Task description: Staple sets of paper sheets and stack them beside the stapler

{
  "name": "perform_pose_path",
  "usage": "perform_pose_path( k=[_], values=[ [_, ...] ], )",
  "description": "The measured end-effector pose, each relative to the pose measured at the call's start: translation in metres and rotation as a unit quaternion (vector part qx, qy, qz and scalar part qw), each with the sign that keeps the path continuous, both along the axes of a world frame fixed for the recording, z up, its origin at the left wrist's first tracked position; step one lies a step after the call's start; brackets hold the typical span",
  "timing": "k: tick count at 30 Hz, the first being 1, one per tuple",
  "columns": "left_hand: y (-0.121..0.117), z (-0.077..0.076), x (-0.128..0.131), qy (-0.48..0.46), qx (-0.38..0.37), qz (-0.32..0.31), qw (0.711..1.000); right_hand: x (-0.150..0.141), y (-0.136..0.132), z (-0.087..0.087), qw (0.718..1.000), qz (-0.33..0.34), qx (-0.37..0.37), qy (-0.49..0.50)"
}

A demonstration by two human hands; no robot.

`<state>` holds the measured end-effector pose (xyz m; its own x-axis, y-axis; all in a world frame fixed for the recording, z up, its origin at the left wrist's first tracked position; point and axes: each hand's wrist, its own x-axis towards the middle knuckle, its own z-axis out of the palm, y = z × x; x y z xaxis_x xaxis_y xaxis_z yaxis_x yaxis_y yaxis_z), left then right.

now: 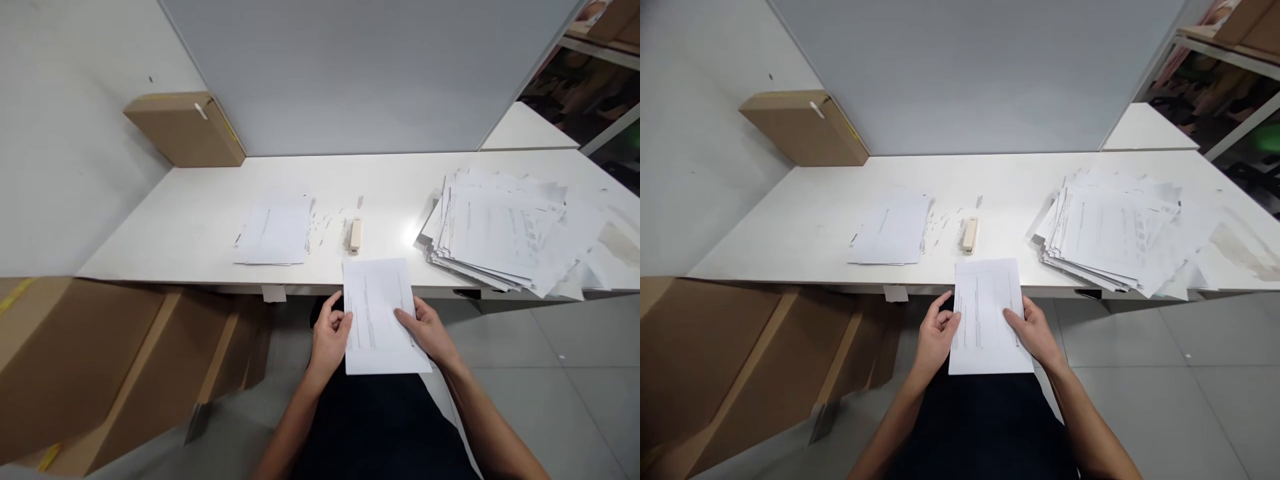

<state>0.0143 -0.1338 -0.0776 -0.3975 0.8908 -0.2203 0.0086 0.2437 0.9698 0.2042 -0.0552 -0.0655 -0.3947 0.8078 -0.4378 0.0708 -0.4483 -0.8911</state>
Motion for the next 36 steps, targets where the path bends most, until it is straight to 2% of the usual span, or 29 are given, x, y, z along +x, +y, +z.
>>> perform_pose_path(
  k=[4,8,11,14,17,20,29,36],
  values=[
    [0.014,0.008,-0.003,0.059,0.031,-0.010,0.998,0.000,0.009,0.007,0.999,-0.030,-0.013,0.007],
    [0.028,0.013,-0.011,0.185,0.045,-0.023,0.981,-0.001,0.018,0.011,0.999,-0.041,-0.018,0.005],
    [0.045,0.014,-0.020,0.297,0.083,-0.005,0.951,-0.002,0.020,0.012,0.999,-0.044,-0.024,0.001],
    [0.071,0.012,-0.030,0.391,0.159,0.017,0.906,-0.004,0.020,0.012,0.999,-0.048,-0.021,-0.008],
    [0.097,0.009,-0.039,0.405,0.217,-0.016,0.888,-0.007,0.020,0.013,0.998,-0.052,-0.009,-0.016],
    [0.111,0.004,-0.044,0.416,0.208,-0.040,0.885,-0.010,0.020,0.014,0.998,-0.054,-0.004,-0.028],
    [0.110,0.001,-0.044,0.482,0.160,-0.067,0.859,-0.009,0.021,0.013,0.996,-0.040,0.020,-0.077],
    [0.110,-0.002,-0.044,0.524,0.166,-0.059,0.833,-0.010,0.022,0.013,0.994,-0.038,0.029,-0.094]
  ],
)
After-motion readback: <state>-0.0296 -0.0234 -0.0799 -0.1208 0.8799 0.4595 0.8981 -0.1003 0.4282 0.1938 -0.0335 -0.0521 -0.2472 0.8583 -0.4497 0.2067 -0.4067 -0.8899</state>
